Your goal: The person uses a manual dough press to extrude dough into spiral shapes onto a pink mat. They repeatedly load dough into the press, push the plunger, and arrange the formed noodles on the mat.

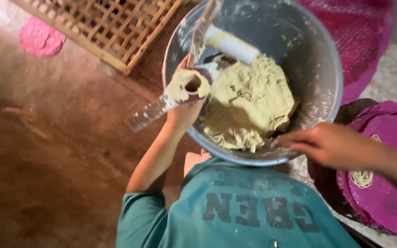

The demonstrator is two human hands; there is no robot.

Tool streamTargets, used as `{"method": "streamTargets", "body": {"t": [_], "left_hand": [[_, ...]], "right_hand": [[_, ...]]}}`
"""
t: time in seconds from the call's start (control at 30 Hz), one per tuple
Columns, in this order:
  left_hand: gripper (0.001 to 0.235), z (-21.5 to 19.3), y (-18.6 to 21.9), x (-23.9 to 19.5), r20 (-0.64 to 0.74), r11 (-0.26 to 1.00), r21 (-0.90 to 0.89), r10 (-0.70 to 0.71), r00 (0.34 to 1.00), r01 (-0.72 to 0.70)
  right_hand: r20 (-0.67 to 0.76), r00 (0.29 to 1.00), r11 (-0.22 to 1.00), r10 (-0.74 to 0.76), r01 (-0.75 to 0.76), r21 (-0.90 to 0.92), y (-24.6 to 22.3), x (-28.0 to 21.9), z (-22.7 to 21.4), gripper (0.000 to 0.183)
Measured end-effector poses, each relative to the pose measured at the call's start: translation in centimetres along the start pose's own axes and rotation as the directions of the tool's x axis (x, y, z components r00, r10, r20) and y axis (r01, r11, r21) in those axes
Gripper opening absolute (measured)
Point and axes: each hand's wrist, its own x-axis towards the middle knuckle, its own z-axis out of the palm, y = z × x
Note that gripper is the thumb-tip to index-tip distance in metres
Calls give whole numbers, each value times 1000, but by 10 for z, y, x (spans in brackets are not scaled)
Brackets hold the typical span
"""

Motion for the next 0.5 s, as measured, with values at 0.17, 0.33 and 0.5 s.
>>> {"method": "streamTargets", "body": {"t": [0.17,0.33,0.5], "left_hand": [[62,10,30,9,526,519,617,286,801,-591],[67,44,13,6,521,605,636,122,845,-479],[67,35,2,-5,464,839,538,-208,861,-87]], "right_hand": [[-339,909,963,-243,267,25,12,-36,-61,42],[-474,851,868,-227,-44,-494,-44,-13,-61,37],[-549,455,609,-701,-18,-793,-85,-37,-51,20]]}}
